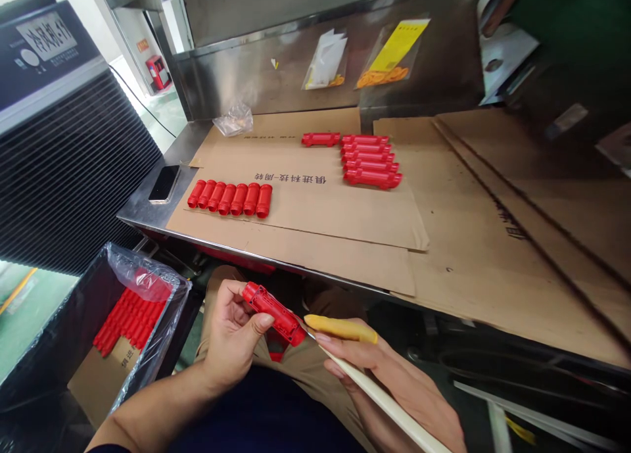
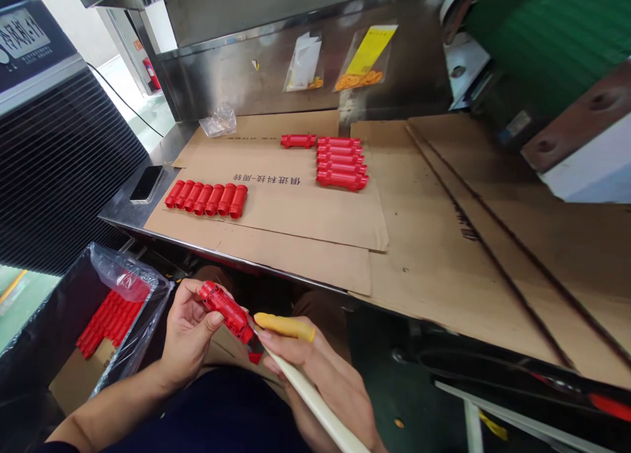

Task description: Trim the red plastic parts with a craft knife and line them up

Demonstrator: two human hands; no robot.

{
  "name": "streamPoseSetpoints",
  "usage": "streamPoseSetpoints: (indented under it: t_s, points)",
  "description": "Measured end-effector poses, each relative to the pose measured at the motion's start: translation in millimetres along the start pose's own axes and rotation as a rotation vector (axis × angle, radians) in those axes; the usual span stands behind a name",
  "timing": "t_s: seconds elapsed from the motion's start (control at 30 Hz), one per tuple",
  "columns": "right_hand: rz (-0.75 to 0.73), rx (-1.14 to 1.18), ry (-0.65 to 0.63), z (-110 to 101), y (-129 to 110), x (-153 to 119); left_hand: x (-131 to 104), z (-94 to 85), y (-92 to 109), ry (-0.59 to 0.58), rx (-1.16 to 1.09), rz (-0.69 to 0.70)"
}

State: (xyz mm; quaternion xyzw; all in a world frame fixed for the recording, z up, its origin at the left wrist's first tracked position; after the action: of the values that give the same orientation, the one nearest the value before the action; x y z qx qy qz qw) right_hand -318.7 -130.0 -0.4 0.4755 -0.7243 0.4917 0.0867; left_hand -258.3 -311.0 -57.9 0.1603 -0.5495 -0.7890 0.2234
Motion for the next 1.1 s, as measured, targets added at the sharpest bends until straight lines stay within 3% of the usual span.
streamPoseSetpoints:
  t_s: [0.17,0.3,0.5,0.77,1.1]
  points:
    - [-0.025,0.047,-0.1,1.4,1.8,4.1,1.7,-0.7,-3.6,0.017,-0.014,-0.021]
    - [-0.058,-0.031,-0.27,5.0,13.0,0.5,3.6,3.1,-16.2,-0.038,-0.124,-0.184]
    - [0.014,-0.238,0.043,-23.5,22.4,-0.7,3.2,2.8,-10.4,-0.058,-0.136,-0.118]
    - [-0.064,0.086,0.105,3.7,-11.9,6.6,-2.0,18.9,-4.4,-0.129,-0.082,-0.105]
    - [-0.084,0.115,0.076,9.9,-10.1,7.4,-4.1,21.9,-7.3,-0.118,-0.103,-0.104]
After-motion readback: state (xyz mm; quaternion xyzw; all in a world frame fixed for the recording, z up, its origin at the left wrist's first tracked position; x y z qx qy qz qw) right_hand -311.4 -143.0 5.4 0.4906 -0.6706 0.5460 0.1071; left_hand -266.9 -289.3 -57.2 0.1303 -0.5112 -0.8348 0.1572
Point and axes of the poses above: each hand's wrist, its own x-axis towards the middle knuckle, its own z-axis out of the palm, y = z × x, the point moved 8 cm from there along x, towards the middle knuckle, and after that the axes turned 2 degrees about -z, right-handed, at the moved point
